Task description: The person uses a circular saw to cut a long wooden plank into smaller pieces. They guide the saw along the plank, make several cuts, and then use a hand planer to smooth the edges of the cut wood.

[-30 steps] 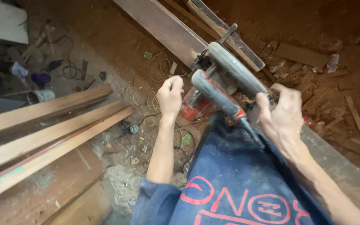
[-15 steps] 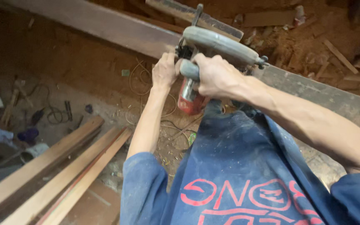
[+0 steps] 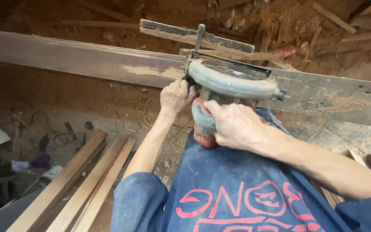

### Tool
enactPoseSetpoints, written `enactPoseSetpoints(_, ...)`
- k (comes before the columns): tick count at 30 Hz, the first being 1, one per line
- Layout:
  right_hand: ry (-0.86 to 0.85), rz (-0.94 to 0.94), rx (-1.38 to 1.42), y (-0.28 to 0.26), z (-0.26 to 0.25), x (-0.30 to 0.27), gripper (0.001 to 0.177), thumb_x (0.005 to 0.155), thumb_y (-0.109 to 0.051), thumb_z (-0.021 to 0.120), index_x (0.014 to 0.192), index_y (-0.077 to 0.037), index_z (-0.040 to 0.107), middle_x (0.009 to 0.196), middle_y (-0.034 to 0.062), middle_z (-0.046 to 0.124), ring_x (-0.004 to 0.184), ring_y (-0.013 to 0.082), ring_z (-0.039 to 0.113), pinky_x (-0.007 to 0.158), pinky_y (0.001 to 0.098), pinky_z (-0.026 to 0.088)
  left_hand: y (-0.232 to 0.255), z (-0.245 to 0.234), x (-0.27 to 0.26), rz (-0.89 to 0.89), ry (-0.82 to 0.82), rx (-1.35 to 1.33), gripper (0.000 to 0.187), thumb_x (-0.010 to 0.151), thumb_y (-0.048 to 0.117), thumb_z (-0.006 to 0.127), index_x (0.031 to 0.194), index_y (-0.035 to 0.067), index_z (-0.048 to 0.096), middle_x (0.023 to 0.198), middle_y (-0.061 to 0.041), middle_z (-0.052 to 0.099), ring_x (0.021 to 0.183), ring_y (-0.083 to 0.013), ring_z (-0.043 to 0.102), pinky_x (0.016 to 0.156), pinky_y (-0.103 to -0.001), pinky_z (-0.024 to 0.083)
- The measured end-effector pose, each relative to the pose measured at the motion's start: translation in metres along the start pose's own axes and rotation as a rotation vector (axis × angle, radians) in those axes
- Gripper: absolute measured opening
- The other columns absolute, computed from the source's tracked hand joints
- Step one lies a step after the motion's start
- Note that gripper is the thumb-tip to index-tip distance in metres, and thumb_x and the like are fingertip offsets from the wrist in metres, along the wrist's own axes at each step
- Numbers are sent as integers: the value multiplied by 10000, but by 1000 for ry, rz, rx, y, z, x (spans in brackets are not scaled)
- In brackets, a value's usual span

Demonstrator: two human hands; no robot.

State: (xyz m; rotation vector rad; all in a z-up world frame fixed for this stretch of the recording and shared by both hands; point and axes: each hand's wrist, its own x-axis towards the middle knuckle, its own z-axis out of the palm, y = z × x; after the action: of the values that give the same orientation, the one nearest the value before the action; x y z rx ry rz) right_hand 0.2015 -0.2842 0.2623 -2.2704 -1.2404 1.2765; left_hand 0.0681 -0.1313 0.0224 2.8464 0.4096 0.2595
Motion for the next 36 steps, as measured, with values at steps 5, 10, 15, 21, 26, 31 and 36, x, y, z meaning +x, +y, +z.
enactPoseSetpoints(5,-31,-64,134,11,-5,1,523,808,-305,757,1209,-60,528,777,254,708,655,477,695,587,569,555,2,9,-13,-38,-41,-88,313,931,366,682,806,101,574,698,-96,563,603,-293,624,534,-416,505)
enactPoseSetpoints(10,-73,-96,151,14,-10,4,561,803,-333,772,1195,-31,509,787,260,707,656,482,697,585,560,560,19,39,-39,-487,-109,-274,257,949,333,646,817,113,645,747,-128,651,685,-335,662,600,-418,516)
enactPoseSetpoints(15,-185,-124,190,23,-18,7,684,780,-335,809,1246,13,449,742,279,694,689,492,695,621,557,553,23,46,-41,-1266,-245,-783,352,974,388,592,887,64,698,774,-157,675,675,-308,643,598,-418,499)
enactPoseSetpoints(21,-160,-218,124,39,-21,-6,684,733,-124,711,1345,49,460,879,266,704,669,440,715,590,513,573,61,7,-62,-897,-229,-364,391,1052,340,534,994,-10,698,919,-122,719,784,-221,650,720,-364,517)
enactPoseSetpoints(26,-217,-165,74,57,-26,-34,821,674,-118,718,1428,46,436,873,246,702,654,421,709,605,498,575,105,3,-59,-1268,-81,-1245,363,1043,292,573,1169,-18,714,1015,-42,754,836,-95,662,737,-260,537)
enactPoseSetpoints(31,-257,-141,92,69,-19,-45,840,686,-110,705,1464,22,416,897,241,697,675,415,711,622,494,579,121,11,-63,-1331,-123,-1253,331,1027,255,601,1158,-20,730,917,-19,735,767,-78,612,675,-261,509)
enactPoseSetpoints(36,-211,-147,85,71,-18,-52,823,671,-103,705,1447,-2,451,919,249,694,688,412,716,636,495,579,127,29,-134,-1259,-132,-1043,308,1034,241,614,1043,-42,736,875,-46,718,789,-96,619,713,-266,528)
